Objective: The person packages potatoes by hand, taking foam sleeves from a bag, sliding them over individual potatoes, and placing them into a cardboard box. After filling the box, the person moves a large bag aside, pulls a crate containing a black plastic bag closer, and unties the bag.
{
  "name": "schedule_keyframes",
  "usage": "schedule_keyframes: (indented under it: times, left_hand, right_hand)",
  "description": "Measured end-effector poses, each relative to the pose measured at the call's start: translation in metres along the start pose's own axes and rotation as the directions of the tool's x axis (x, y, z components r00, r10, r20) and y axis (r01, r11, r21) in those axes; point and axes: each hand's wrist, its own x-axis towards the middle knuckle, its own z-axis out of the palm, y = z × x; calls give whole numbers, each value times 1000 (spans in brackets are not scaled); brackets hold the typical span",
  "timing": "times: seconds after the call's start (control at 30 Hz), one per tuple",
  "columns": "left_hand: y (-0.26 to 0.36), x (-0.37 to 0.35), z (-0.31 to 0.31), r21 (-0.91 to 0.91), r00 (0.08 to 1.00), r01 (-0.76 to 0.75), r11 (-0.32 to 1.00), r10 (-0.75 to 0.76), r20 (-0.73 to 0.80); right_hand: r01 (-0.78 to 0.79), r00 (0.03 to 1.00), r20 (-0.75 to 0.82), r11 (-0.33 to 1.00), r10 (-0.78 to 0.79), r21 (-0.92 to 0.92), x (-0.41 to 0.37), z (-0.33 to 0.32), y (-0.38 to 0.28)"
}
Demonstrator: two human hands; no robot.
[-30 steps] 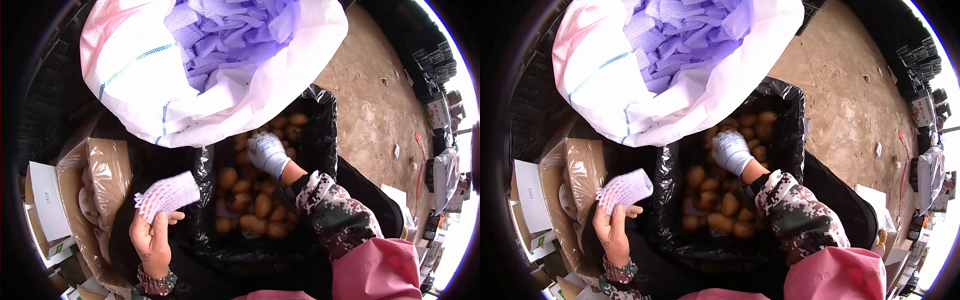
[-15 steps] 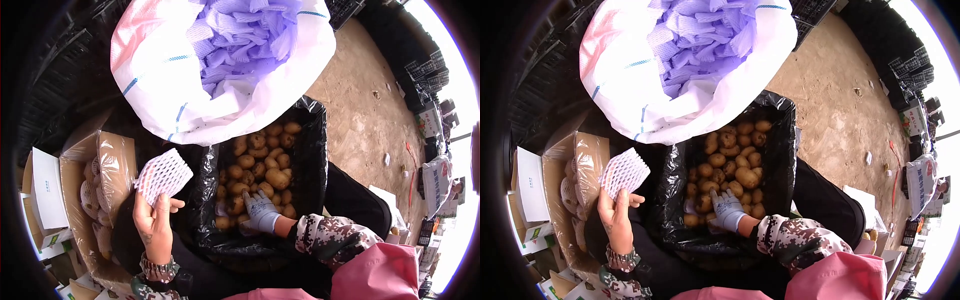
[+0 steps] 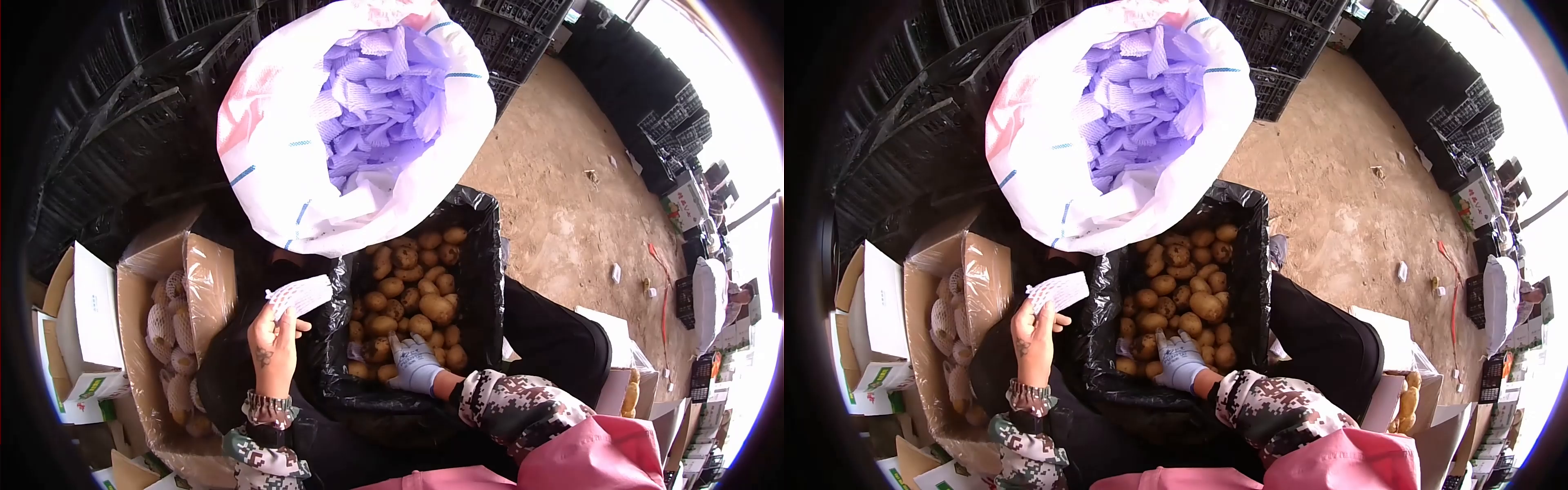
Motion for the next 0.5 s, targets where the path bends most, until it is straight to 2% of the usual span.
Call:
schedule_keyframes:
  times: [0.23,0.33,0.37,0.4,0.43,0.47,0.5]
  left_hand:
    - [-7,1,1,-25,1000,-24,999,24,-13]
    - [-11,-2,0,-20,1000,-16,1000,15,-18]
    - [-11,-4,-2,-34,1000,-17,999,17,-5]
    - [-11,-6,-4,-48,1000,-16,999,16,6]
    - [-11,-8,-6,-63,1000,-16,998,17,17]
    - [-10,-11,-5,-63,999,-23,998,26,46]
    - [-12,-13,-4,-82,993,2,997,8,119]
  right_hand:
    - [-80,996,-45,990,76,-116,14,25,-5]
    - [-31,999,-30,1000,30,-3,-4,-11,-10]
    - [-44,995,-76,957,69,288,-5,-9,-4]
    - [-42,988,-103,832,118,554,-3,-4,4]
    - [-25,979,-111,636,173,771,0,1,11]
    - [201,953,-269,371,142,906,5,9,16]
    - [104,988,-102,-13,117,995,-2,-8,10]
